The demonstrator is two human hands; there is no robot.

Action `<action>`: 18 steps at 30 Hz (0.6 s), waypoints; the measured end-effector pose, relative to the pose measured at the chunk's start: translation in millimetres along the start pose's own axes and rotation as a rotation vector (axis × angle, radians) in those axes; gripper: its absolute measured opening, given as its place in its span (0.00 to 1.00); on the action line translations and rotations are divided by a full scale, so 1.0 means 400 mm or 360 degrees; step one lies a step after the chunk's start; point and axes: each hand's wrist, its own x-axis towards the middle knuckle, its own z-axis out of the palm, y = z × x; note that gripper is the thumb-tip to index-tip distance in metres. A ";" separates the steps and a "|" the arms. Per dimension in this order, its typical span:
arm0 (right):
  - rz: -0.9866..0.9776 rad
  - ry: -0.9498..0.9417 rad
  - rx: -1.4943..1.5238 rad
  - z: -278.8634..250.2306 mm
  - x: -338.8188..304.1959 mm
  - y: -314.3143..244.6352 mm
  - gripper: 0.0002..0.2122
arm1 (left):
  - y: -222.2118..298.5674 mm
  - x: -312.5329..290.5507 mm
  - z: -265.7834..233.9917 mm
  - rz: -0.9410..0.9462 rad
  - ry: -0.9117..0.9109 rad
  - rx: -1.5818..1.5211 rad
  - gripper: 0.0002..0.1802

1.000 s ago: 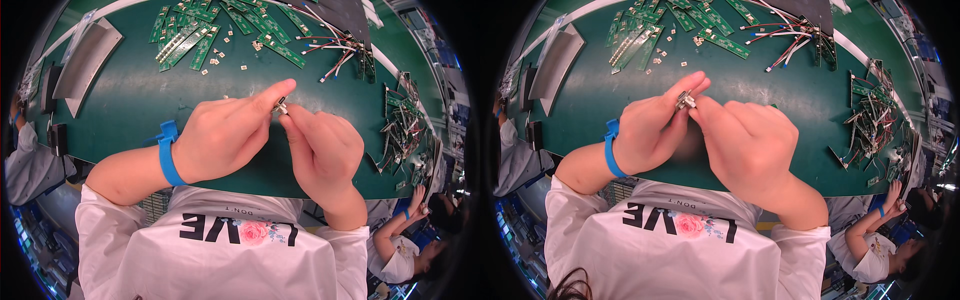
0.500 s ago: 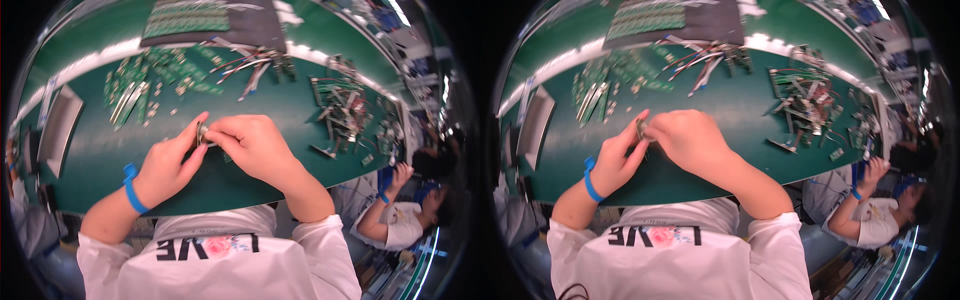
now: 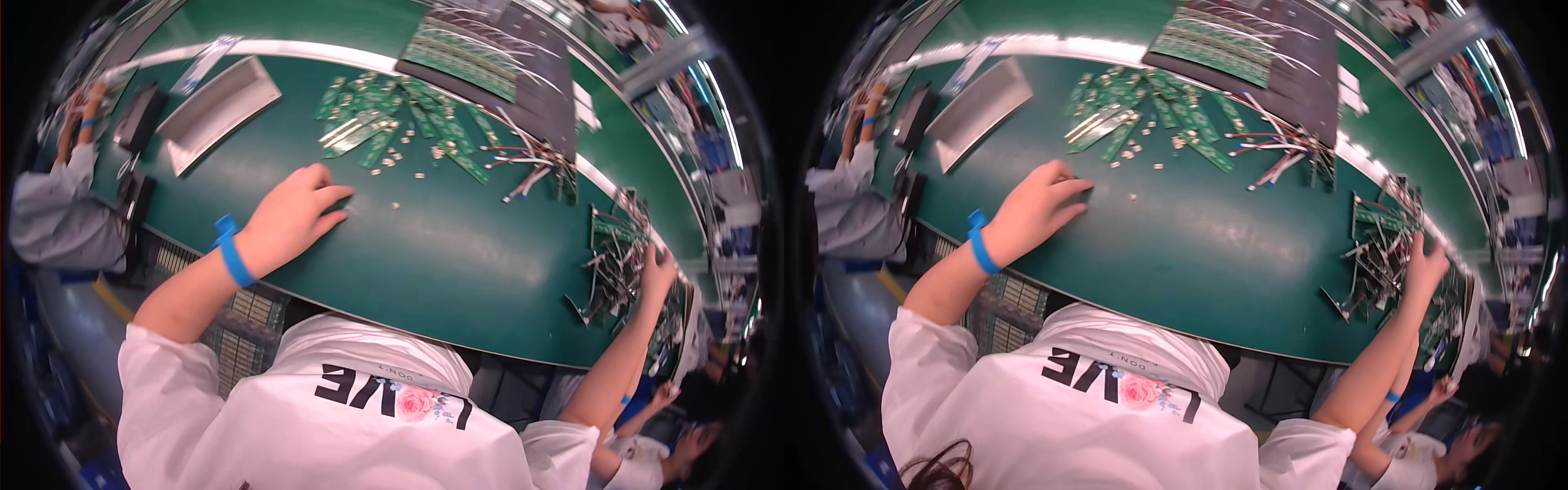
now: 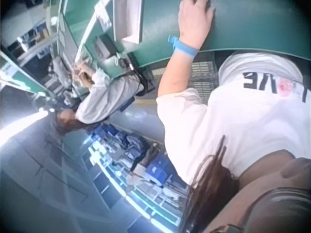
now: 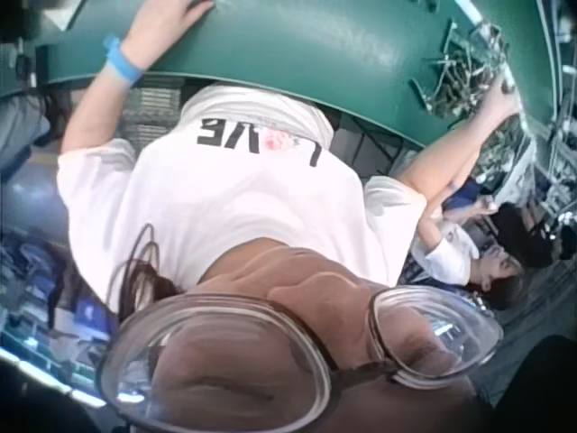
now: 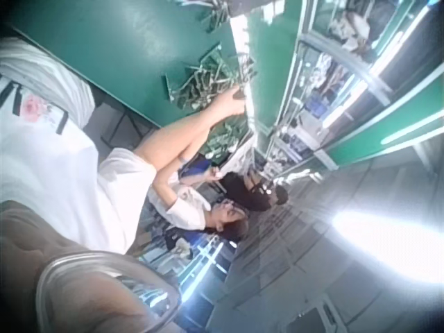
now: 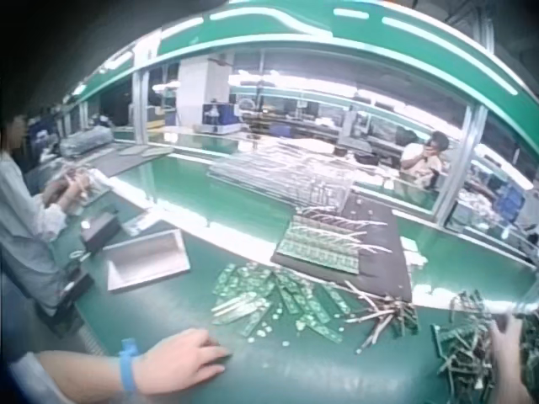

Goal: The person assembles electronic components onto printed circuit boards and attaches wiring harnesses by hand.

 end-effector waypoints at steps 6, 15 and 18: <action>-0.0445 0.0420 0.0596 -0.130 -0.226 -0.572 0.20 | 0.017 0.037 0.048 0.0099 0.0149 -0.0015 0.20; -0.1367 -0.0736 0.0871 -0.022 -0.478 -0.883 0.33 | -0.018 0.186 0.103 0.0145 0.0503 0.0159 0.19; -0.1319 -0.0804 0.0769 -0.003 -0.476 -0.886 0.35 | -0.032 0.190 0.109 0.0232 0.0411 -0.0014 0.17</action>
